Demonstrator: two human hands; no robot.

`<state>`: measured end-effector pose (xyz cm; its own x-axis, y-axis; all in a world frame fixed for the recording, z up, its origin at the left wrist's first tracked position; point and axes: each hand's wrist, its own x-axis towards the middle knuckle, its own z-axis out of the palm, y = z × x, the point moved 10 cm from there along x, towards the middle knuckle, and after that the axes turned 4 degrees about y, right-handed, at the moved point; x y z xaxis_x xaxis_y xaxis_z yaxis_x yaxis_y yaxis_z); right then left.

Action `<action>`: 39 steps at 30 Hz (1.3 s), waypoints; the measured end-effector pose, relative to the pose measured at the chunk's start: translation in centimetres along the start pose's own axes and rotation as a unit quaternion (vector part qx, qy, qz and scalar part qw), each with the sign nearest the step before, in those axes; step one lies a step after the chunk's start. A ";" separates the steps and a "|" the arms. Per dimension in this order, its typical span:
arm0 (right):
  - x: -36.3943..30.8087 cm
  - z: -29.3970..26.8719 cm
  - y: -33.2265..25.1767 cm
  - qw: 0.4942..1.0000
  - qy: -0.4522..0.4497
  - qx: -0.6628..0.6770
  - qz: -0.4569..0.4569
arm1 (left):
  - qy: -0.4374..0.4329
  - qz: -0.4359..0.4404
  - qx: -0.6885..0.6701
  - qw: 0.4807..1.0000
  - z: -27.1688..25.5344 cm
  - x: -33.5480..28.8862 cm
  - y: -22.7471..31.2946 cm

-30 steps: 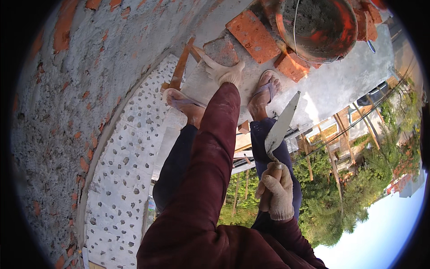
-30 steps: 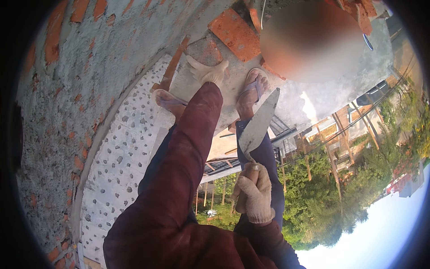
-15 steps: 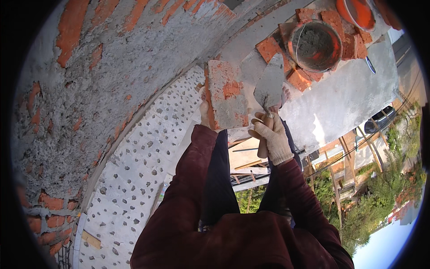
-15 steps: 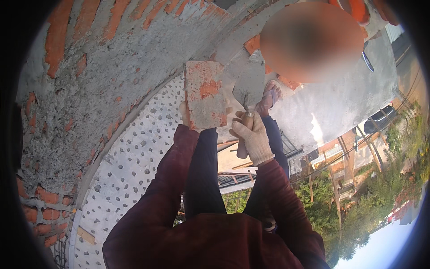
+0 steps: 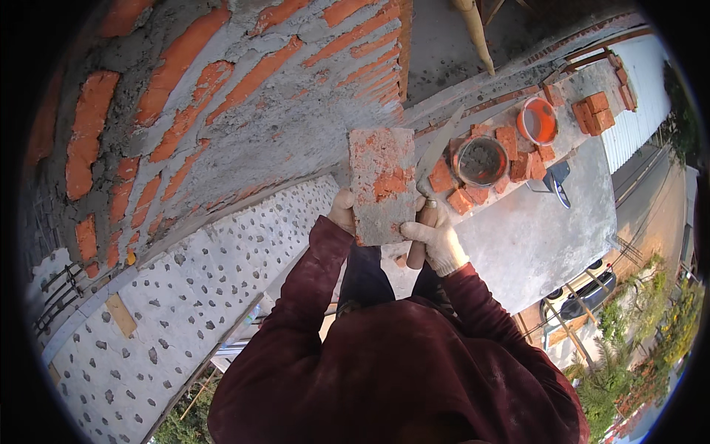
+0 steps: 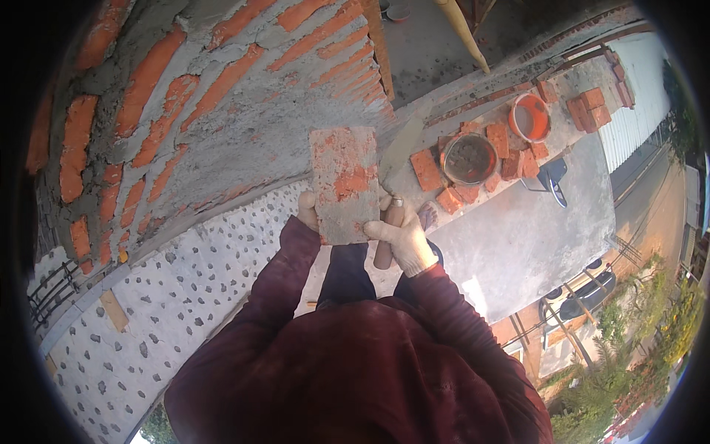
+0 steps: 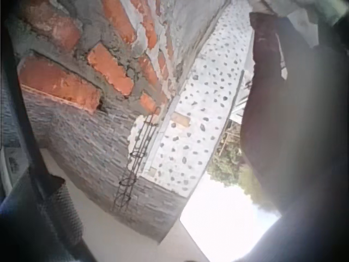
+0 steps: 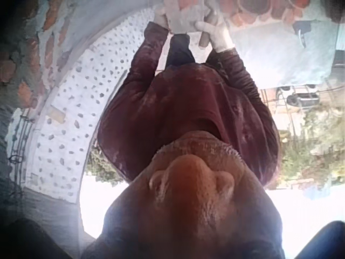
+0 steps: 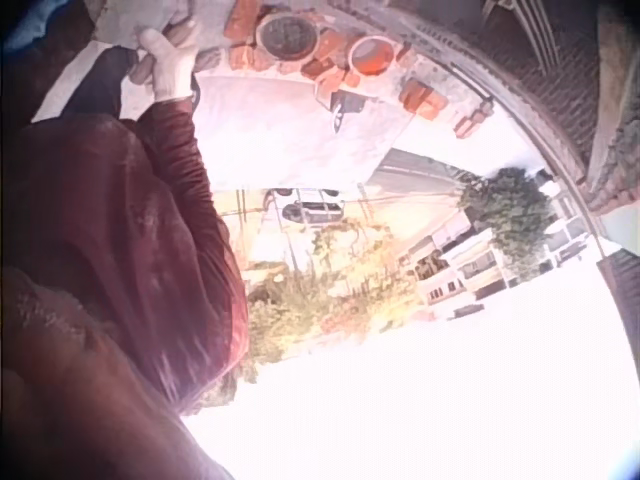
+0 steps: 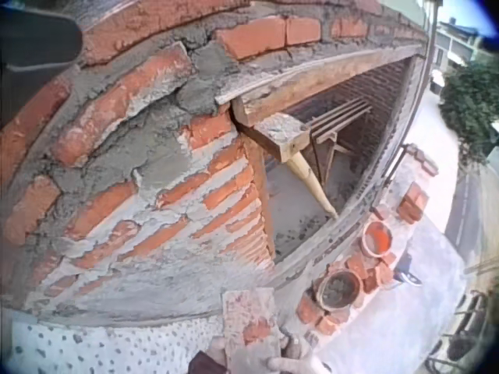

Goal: The person scoops mortar from a bucket with a trowel and spreads it on a brick wall. They place bricks onto the mortar, tap them into position, and use a tape measure to check alignment. The person repeats this process to build up the wall layer by layer.

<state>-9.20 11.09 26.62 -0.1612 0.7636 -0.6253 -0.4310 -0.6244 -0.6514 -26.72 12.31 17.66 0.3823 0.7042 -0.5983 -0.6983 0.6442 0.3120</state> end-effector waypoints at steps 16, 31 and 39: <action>-8.3 8.8 -10.5 0.806 0.080 -0.448 -0.378 | 0.137 0.299 0.381 0.864 14.4 -9.0 9.4; -7.6 17.4 -17.2 0.586 -0.035 -0.650 -0.482 | 0.092 0.317 0.498 0.802 10.1 -16.4 15.9; 0.1 12.2 -9.7 0.595 0.018 -0.727 -0.343 | 0.134 0.356 0.560 0.736 9.0 -26.2 19.4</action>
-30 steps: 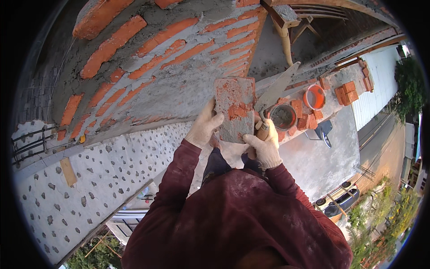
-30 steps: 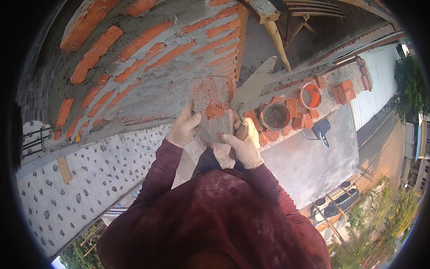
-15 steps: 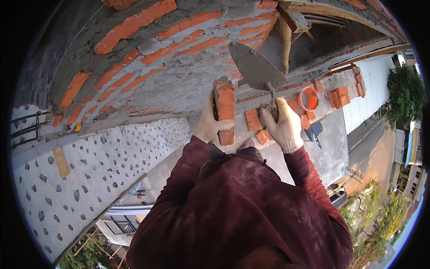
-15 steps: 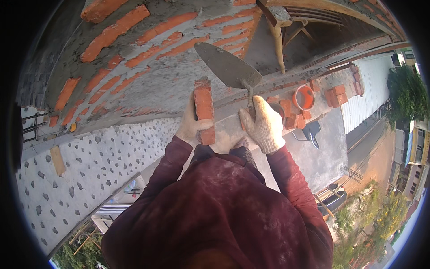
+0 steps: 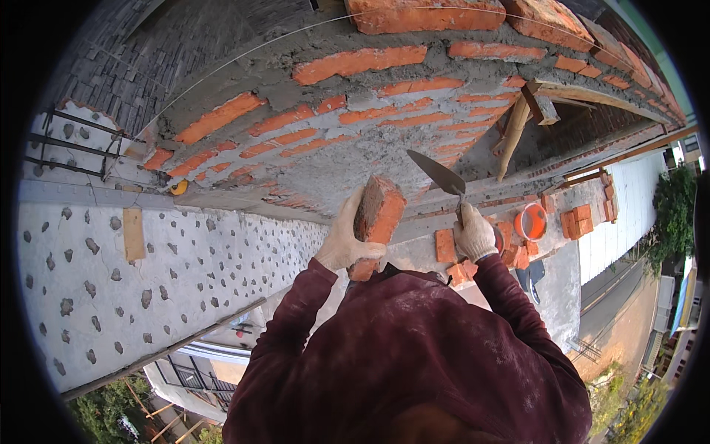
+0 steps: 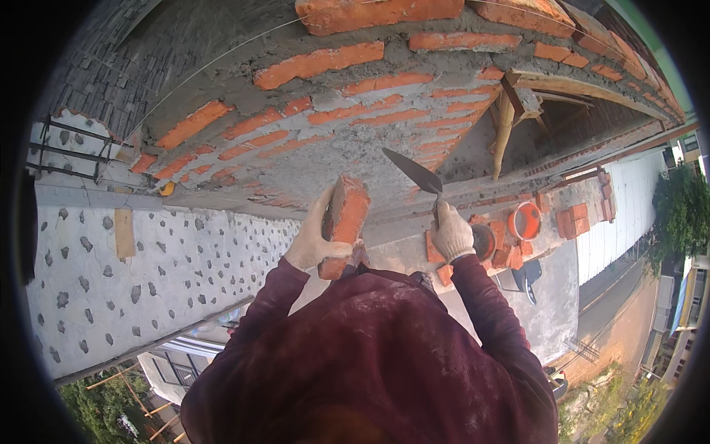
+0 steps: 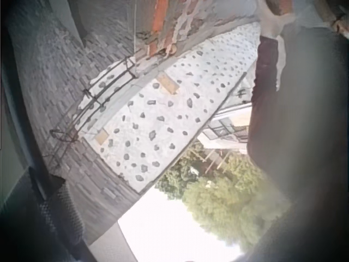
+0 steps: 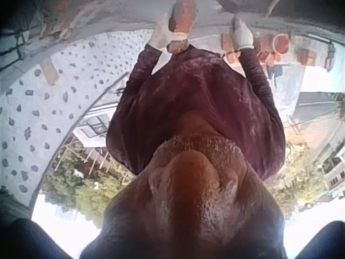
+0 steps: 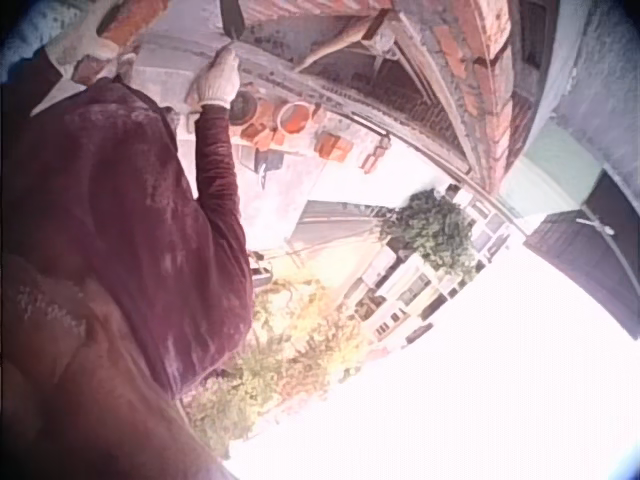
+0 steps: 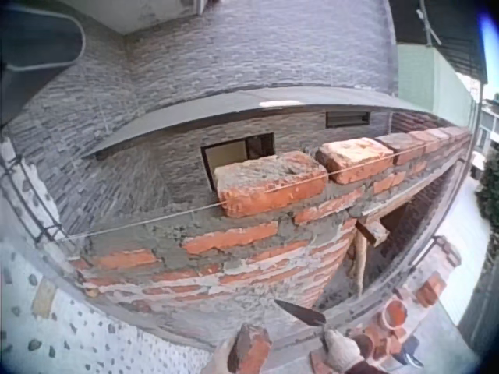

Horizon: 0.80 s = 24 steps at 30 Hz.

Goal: The person scoops mortar from a bucket with a trowel and spreads it on a brick wall. They place bricks onto the mortar, tap them into position, and use a tape measure to check alignment. The person repeats this process to build up the wall layer by layer.

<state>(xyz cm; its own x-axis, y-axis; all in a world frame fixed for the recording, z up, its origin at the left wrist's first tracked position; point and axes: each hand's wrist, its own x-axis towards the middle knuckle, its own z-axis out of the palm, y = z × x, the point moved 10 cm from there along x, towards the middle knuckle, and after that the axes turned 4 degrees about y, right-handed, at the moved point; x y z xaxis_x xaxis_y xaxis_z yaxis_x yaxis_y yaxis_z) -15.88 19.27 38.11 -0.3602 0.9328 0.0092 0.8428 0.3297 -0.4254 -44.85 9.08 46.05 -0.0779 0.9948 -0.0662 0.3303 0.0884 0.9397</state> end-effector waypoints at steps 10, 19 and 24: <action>-12.8 10.2 14.2 0.898 -0.053 0.303 0.315 | 0.146 0.250 0.367 0.884 -19.1 -4.1 28.5; -10.4 10.1 21.4 0.929 -0.022 0.261 0.261 | 0.068 0.239 0.518 0.818 -27.6 10.7 34.5; -14.9 6.9 18.6 0.910 -0.006 0.248 0.333 | -0.005 0.215 0.489 0.846 -24.8 14.5 31.5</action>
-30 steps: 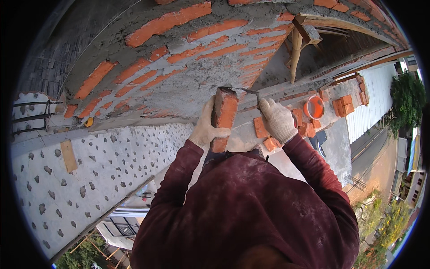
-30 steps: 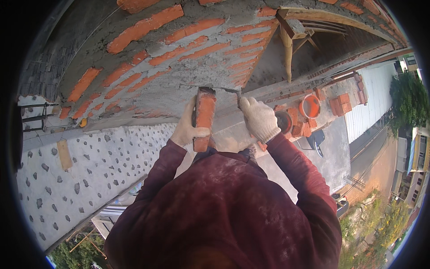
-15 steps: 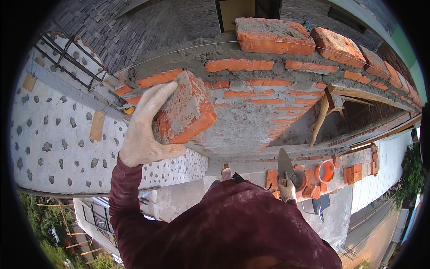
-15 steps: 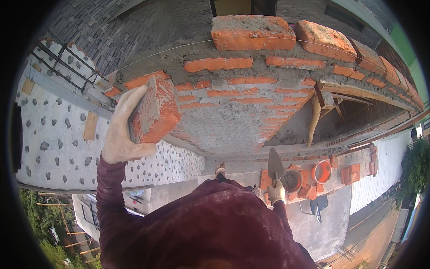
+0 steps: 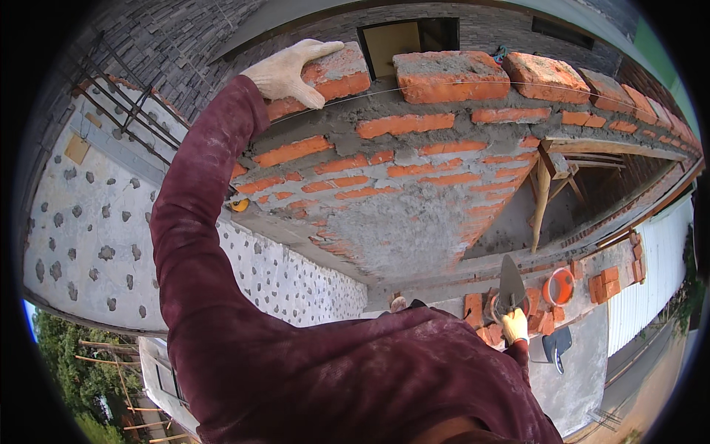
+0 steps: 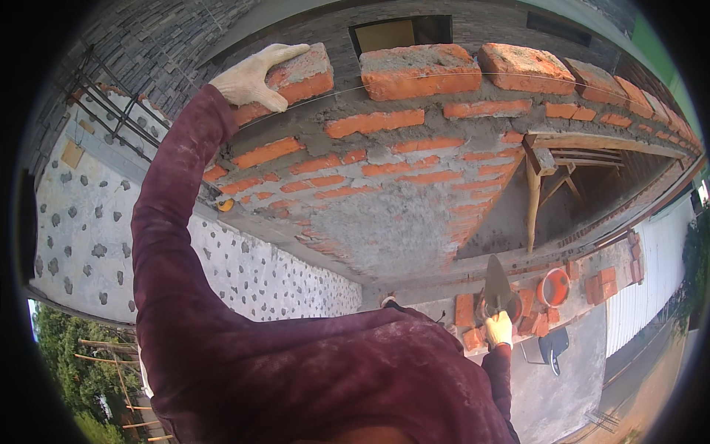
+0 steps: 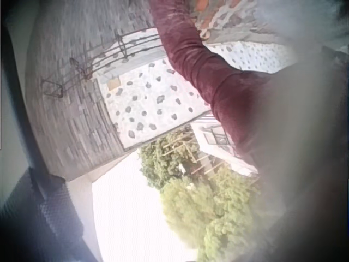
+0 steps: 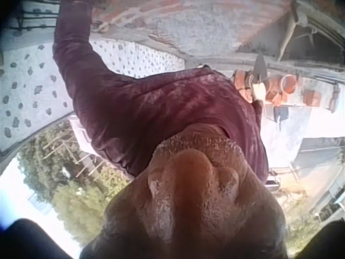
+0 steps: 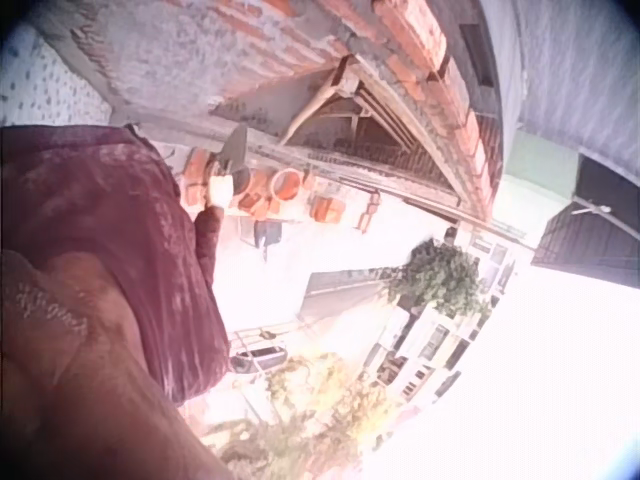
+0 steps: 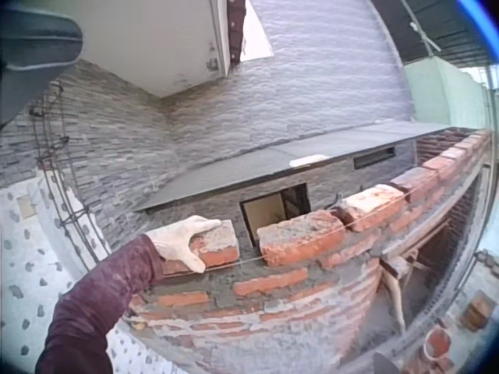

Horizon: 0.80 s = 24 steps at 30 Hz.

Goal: The person scoops mortar from a bucket with a trowel and spreads it on a brick wall. They place bricks onto the mortar, tap them into position, and use a tape measure to check alignment. The person repeats this process to build up the wall layer by layer.

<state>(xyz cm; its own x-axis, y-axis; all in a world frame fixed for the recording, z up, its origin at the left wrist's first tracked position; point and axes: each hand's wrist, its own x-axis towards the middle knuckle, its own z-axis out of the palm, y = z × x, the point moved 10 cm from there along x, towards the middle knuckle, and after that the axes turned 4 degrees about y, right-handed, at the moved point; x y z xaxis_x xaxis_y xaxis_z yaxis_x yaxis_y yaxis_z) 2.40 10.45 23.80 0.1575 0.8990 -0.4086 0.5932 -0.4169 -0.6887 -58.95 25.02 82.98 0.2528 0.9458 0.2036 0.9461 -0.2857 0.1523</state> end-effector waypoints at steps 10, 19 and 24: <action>-7.9 2.2 4.4 0.997 -0.035 -0.001 0.073 | -0.070 0.003 -0.035 0.997 3.9 0.9 -0.7; -7.2 3.0 2.1 0.996 -0.064 -0.015 0.062 | -0.082 0.000 -0.049 0.995 5.1 1.2 -1.5; -5.6 2.0 -0.8 0.999 -0.003 0.039 0.004 | -0.100 0.014 -0.046 0.994 6.4 1.5 -2.2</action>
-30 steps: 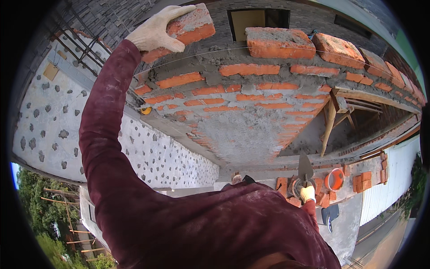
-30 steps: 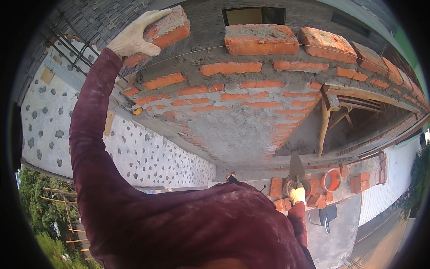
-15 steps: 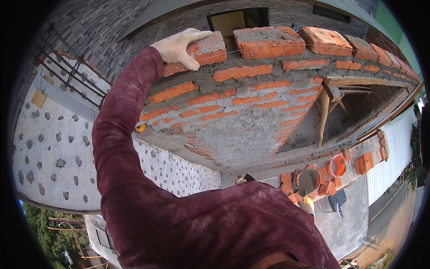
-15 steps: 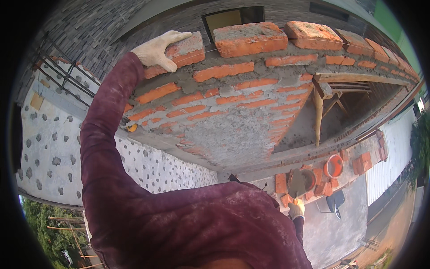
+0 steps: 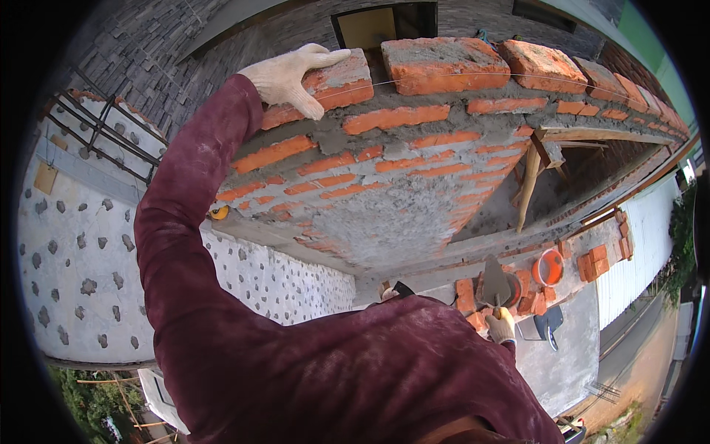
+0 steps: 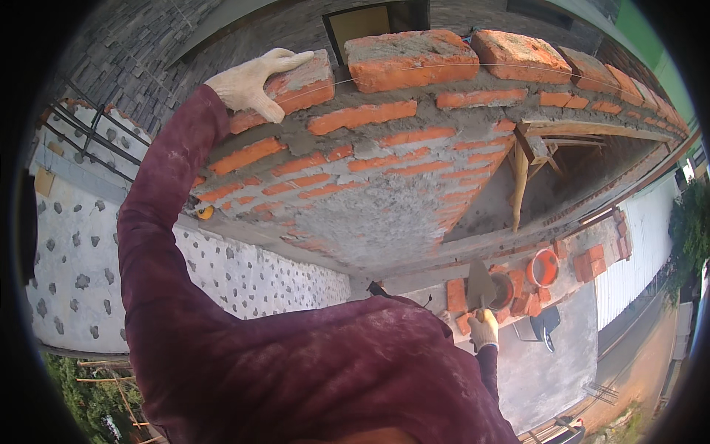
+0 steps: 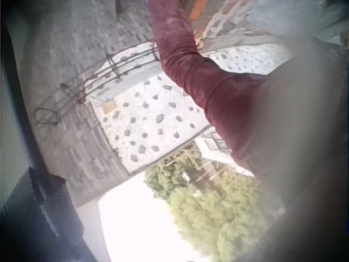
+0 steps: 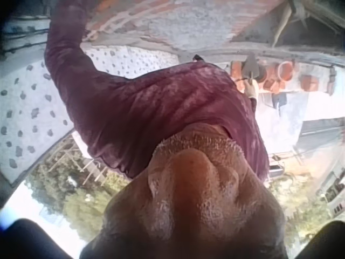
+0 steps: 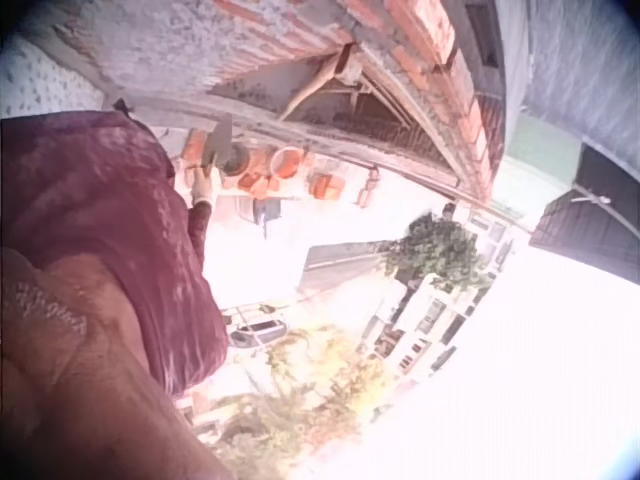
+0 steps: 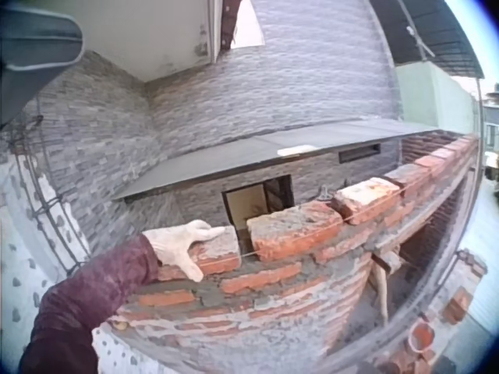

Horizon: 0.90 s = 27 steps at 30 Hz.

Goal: The person scoops mortar from a bucket with a trowel and spreads it on a brick wall. They place bricks onto the mortar, tap them into position, and use a tape measure to check alignment. The person repeats this process to build up the wall layer by layer.

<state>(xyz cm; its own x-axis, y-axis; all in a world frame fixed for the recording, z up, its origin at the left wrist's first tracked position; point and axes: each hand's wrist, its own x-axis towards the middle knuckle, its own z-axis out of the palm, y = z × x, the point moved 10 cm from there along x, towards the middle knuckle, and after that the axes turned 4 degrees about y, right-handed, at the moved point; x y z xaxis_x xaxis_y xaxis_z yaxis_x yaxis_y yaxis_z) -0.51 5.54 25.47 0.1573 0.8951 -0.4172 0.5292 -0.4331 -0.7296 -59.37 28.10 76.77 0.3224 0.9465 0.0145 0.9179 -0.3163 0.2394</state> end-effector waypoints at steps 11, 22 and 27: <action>-5.4 -8.6 -41.7 0.845 -0.020 0.425 -0.324 | 0.025 -0.039 0.152 0.987 -1.4 -3.6 2.2; -12.1 -2.5 -77.7 0.795 -0.150 0.147 -0.569 | 0.217 -0.011 0.275 0.937 0.1 -5.7 2.6; -12.7 -0.4 -80.8 0.803 -0.088 0.052 -0.587 | 0.220 -0.014 0.266 0.938 -0.2 -5.3 2.8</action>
<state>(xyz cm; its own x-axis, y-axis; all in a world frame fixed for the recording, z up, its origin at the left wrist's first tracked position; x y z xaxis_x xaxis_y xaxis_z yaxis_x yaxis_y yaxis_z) -44.93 29.22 89.98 -0.5251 0.6683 0.5269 0.1534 0.6833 -0.7138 -58.54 22.19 77.60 0.2774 0.8527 0.4426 0.9478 -0.1676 -0.2711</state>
